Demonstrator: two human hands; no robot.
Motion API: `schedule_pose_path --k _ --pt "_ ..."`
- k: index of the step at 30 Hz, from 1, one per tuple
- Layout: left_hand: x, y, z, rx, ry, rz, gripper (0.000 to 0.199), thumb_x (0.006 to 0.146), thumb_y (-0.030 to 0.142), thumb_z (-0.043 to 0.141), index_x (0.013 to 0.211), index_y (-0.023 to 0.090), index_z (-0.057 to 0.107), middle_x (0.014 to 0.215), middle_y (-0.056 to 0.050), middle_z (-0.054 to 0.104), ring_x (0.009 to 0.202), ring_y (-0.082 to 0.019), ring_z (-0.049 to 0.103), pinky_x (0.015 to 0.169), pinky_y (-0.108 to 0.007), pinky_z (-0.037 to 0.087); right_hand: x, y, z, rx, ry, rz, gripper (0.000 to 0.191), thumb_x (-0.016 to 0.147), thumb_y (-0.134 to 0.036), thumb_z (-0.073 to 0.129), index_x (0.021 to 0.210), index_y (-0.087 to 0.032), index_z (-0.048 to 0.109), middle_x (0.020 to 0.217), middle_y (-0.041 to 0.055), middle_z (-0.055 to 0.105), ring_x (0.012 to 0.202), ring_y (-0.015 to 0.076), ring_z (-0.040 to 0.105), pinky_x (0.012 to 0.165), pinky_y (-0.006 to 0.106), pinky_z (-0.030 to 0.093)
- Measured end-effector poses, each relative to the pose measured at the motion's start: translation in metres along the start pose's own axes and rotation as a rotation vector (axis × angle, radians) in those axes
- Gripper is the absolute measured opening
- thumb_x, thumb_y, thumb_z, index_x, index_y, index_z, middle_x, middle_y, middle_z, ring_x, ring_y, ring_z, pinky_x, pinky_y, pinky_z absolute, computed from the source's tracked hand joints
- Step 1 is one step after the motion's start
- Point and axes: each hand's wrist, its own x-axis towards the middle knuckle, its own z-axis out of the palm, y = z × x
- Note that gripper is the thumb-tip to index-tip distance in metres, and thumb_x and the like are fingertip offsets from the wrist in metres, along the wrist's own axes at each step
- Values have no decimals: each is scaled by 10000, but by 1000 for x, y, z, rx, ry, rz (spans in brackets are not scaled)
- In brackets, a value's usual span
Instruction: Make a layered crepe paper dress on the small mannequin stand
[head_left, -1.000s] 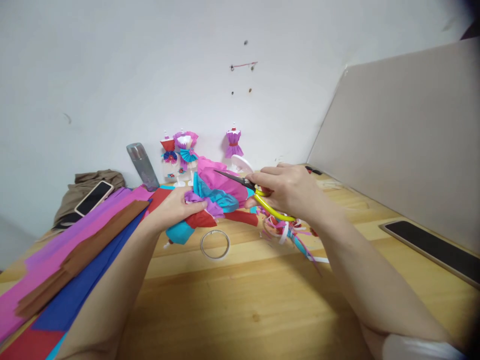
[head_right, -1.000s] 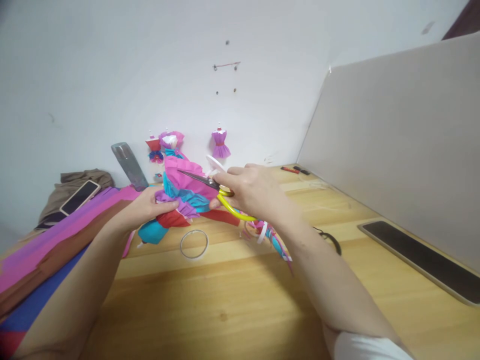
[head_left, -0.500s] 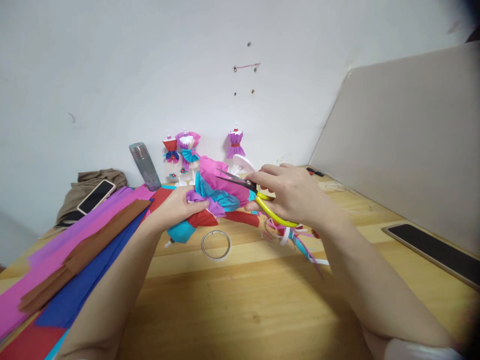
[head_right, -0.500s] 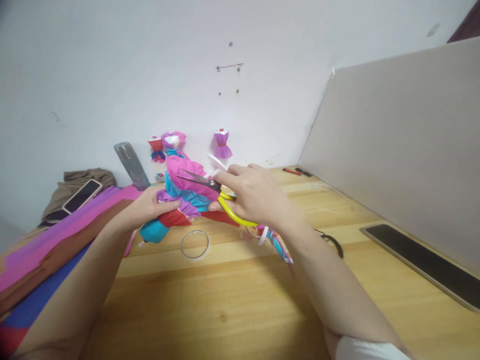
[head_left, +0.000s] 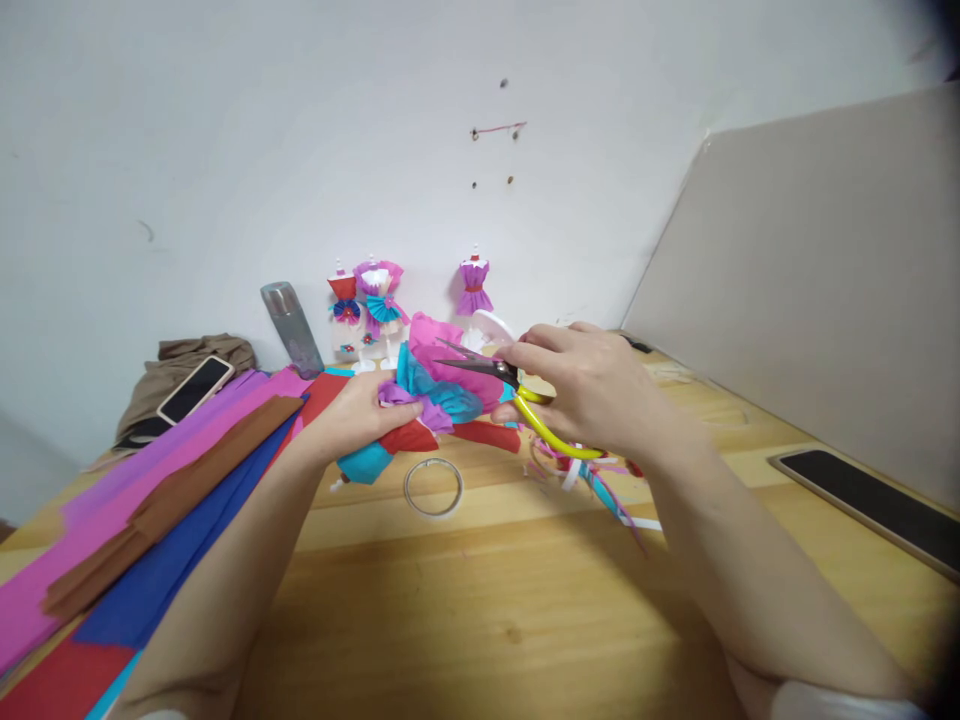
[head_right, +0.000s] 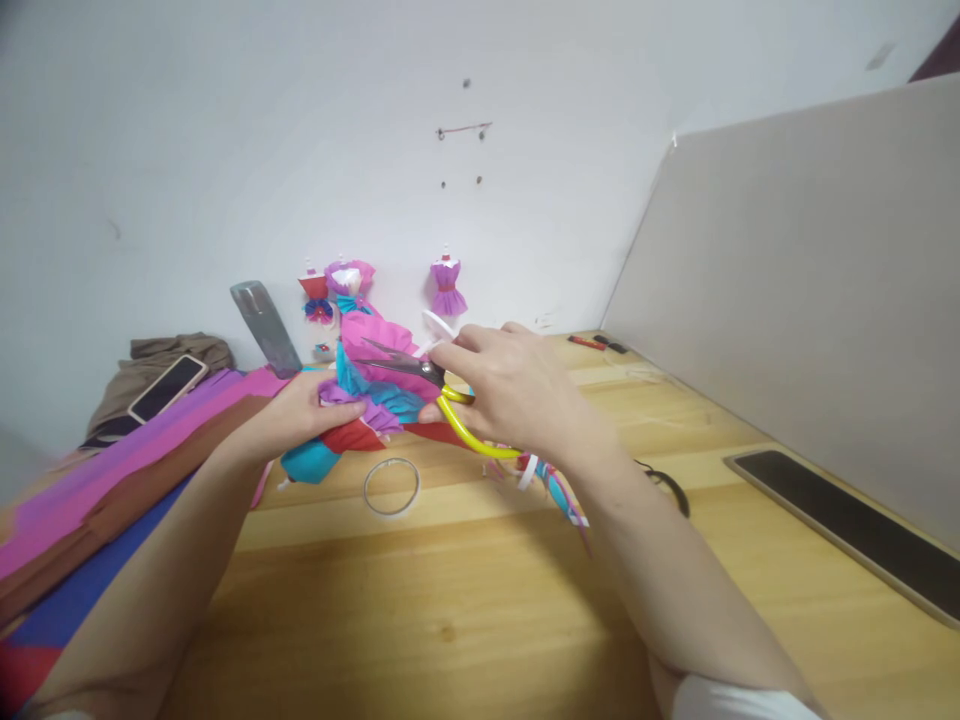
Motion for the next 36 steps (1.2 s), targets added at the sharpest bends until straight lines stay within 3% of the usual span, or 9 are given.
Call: schedule_pose_path --k 5,15,27,36 --pt "-1 3 0 27 15 20 359 843 505 701 989 183 758 980 -68 762 952 -277 668 898 -394 540 -1 -5 -5 -21 42 -20 261 1012 -317 524 1096 -188 735 915 108 717 713 201 579 708 330 354" --pt "-3 6 2 46 22 17 317 831 467 716 995 200 764 962 -54 758 943 -270 663 877 -378 539 -1 -7 -5 -74 60 -4 222 999 -260 527 997 -204 742 854 82 720 656 182 544 686 329 342" --pt "-3 8 1 65 16 11 310 831 468 714 973 194 744 949 -54 744 908 -262 646 828 -369 523 1 -10 -5 -50 67 26 259 902 -103 510 923 -230 736 775 51 731 636 181 575 658 330 359" --pt "-3 6 0 65 25 -2 294 821 473 724 888 187 716 833 -30 701 824 -233 621 769 -337 502 1 -11 -5 -59 47 39 352 858 -64 495 992 -255 758 742 33 740 631 185 608 640 338 374"
